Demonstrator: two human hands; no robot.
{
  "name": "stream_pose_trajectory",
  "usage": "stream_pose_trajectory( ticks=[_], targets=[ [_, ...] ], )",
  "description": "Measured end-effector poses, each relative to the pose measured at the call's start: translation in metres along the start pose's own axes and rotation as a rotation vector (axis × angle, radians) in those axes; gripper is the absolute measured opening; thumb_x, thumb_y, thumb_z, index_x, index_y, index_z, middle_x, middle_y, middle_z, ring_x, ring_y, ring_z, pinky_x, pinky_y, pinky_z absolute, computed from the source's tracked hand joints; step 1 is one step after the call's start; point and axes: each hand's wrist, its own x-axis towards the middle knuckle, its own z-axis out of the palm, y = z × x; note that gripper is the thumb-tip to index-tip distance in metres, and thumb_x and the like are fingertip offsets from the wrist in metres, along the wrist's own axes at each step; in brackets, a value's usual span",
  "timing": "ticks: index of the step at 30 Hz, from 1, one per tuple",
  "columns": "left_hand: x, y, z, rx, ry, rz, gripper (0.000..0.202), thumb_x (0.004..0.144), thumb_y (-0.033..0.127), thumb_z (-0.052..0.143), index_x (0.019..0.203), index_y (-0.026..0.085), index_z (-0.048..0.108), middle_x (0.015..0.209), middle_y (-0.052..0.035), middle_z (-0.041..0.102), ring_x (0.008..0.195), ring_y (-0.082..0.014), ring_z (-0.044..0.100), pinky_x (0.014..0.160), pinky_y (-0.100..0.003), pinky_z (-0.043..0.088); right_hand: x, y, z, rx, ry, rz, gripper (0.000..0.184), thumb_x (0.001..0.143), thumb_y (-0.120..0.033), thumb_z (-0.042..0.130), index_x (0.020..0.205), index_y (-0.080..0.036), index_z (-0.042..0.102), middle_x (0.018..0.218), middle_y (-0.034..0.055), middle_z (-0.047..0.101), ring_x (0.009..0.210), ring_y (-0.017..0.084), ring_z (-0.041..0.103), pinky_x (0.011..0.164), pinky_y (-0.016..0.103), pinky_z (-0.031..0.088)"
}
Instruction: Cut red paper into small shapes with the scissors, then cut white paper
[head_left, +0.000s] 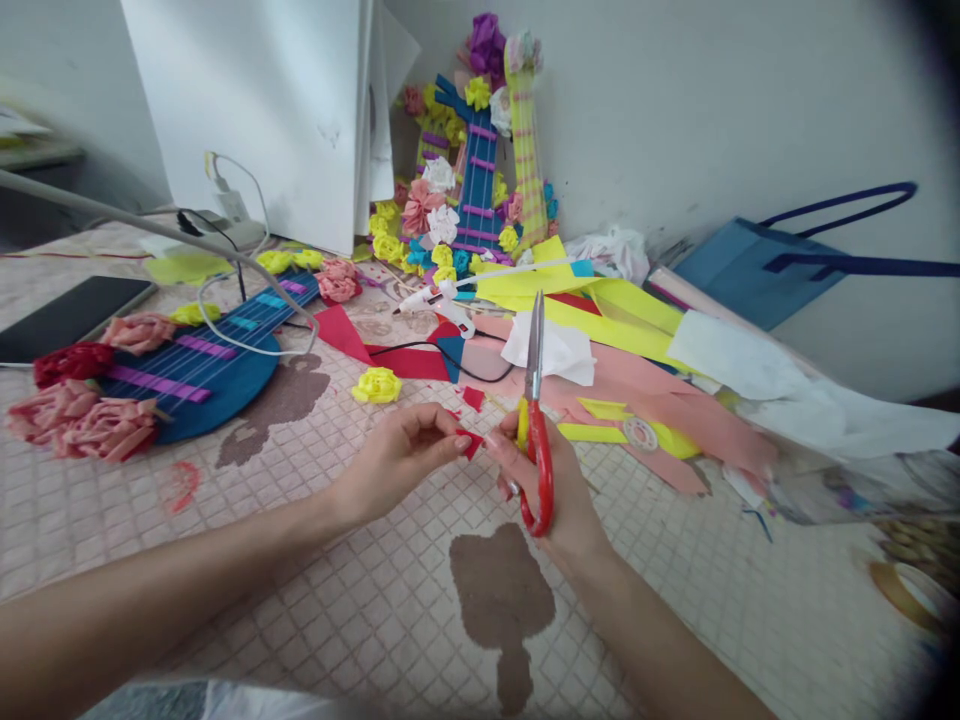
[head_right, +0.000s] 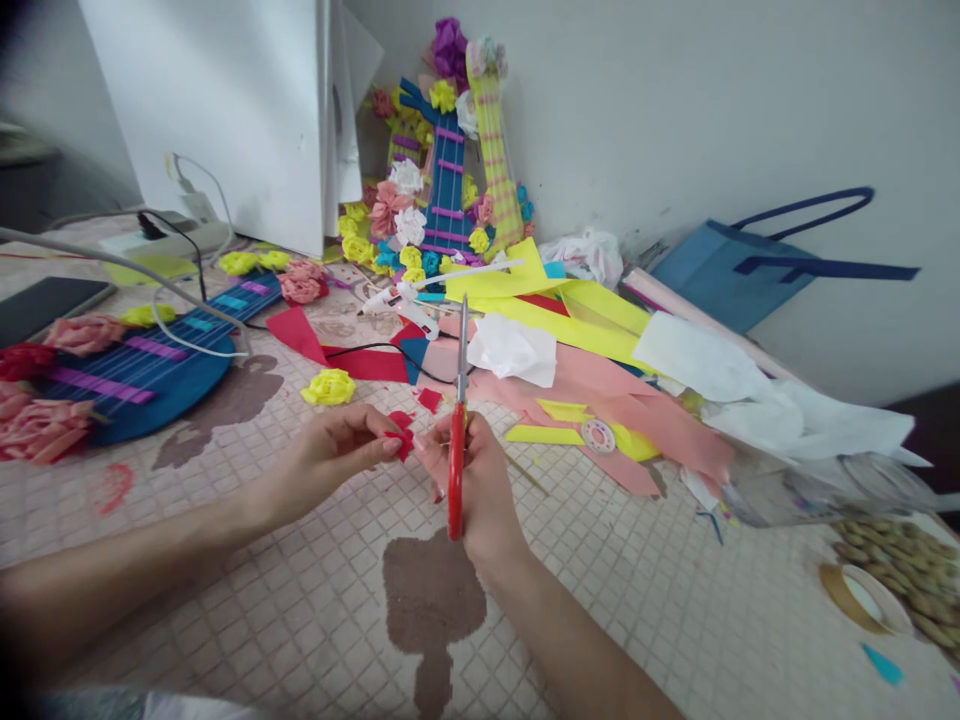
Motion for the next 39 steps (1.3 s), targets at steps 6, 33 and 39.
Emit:
stream_pose_trajectory(
  ticks=[6,33,39],
  targets=[
    [-0.001,0.0,-0.013,0.745,0.065,0.742,0.012,0.09,0.013,0.054,0.095,0.018,0.062,0.106,-0.0088,0.069,0.101,-0.0214,0.061,0.085,-0.038,0.05,0.002,0.0,-0.002,0.14,-0.122,0.065,0.027,0.083,-0.043,0.064,0.074,-0.021,0.053,0.065,-0.0053,0.057,0.037,0.003,0.033,0.034,0.018,0.032],
    [0.006,0.007,-0.006,-0.258,-0.215,-0.456,0.023,0.079,0.036,0.066,0.073,0.015,0.057,0.065,0.0016,0.06,0.06,-0.0098,0.053,0.06,-0.024,0.041,0.001,0.003,-0.001,-0.114,-0.168,0.082,0.026,0.072,-0.027,0.069,0.084,-0.023,0.047,0.067,-0.0077,0.053,0.043,0.006,0.044,0.038,0.021,0.038],
    [0.006,0.009,-0.005,-0.311,-0.205,-0.481,0.025,0.078,0.037,0.067,0.074,0.015,0.056,0.067,0.0011,0.061,0.061,-0.0097,0.054,0.062,-0.024,0.042,0.002,0.002,-0.002,-0.097,-0.123,0.073,0.023,0.072,-0.028,0.068,0.082,-0.022,0.048,0.067,-0.007,0.052,0.043,0.007,0.044,0.038,0.021,0.038]
  ],
)
